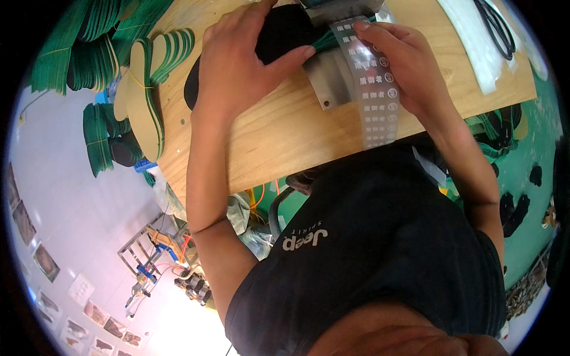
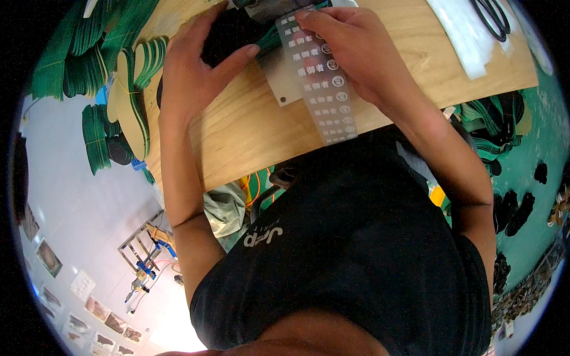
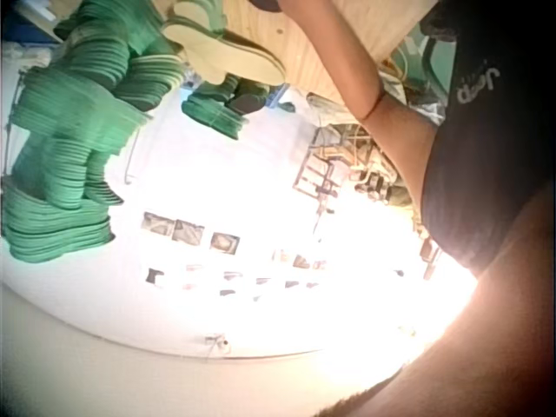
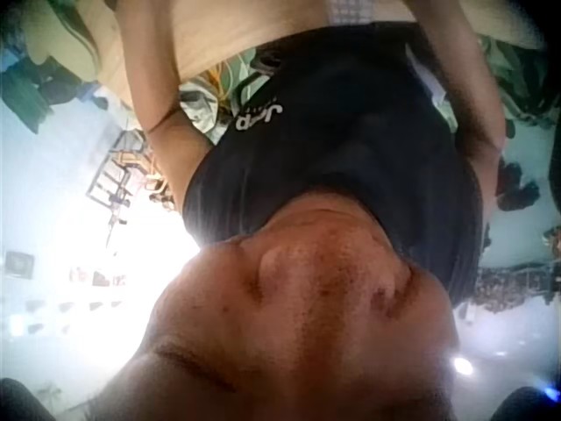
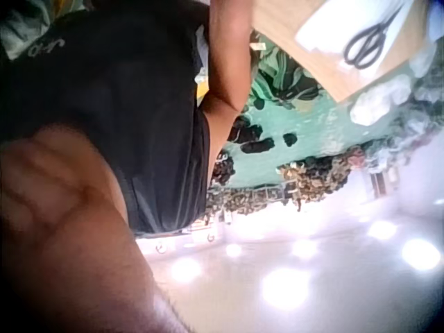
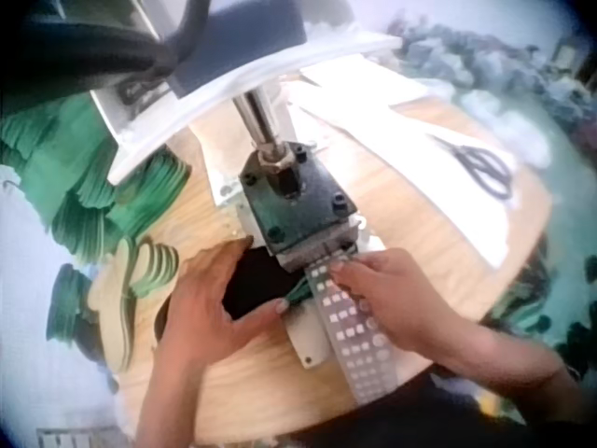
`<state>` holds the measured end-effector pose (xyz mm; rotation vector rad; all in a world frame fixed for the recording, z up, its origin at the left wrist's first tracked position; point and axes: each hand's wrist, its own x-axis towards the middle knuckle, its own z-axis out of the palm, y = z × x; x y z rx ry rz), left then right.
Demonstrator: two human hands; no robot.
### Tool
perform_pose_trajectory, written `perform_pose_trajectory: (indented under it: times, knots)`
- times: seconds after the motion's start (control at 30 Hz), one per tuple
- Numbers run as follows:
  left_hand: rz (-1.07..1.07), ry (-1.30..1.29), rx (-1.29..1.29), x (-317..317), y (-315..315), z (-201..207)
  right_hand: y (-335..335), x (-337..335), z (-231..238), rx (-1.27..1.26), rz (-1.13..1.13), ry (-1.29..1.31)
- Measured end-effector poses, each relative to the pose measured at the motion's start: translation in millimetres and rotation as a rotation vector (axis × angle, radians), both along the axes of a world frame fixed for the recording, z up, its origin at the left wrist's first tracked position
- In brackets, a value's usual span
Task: The person removes a rubber band from a stack of green and black shoe insoles, separates an individual insole, and uses scissors to cut a strip of circular stickers before peeling and applying one to the heel of the insole.
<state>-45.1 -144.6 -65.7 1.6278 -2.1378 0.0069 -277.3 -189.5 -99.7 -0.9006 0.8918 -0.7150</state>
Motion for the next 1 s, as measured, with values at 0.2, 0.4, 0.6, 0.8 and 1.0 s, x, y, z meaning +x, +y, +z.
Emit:
perform_pose_trajectory:
  times: [0.2,0.4,0.6,0.8,1.0]
  knots:
    - [-0.111,0.123,-0.063,-2.6,1.4,4.4,3.9,-2.0,8.2,-0.022,0.042,-0.058]
    - [-0.081,0.134,-0.096,2.4,3.5,-1.9,-1.1,-12.2,-10.8,-0.403,0.018,0.089]
    - [-0.018,0.264,-0.081,9.6,7.2,-9.4,-8.1,-41.1,6.3,-0.048,-0.297,-0.036]
    - [0.137,0.372,-0.045,4.8,4.7,-0.2,-21.6,-20.7,19.6,-0.275,-0.277,0.259]
    - [0.194,0.546,-0.028,17.8,4.3,-4.0,-22.0,-27.0,-11.9,-0.095,-0.233,-0.069]
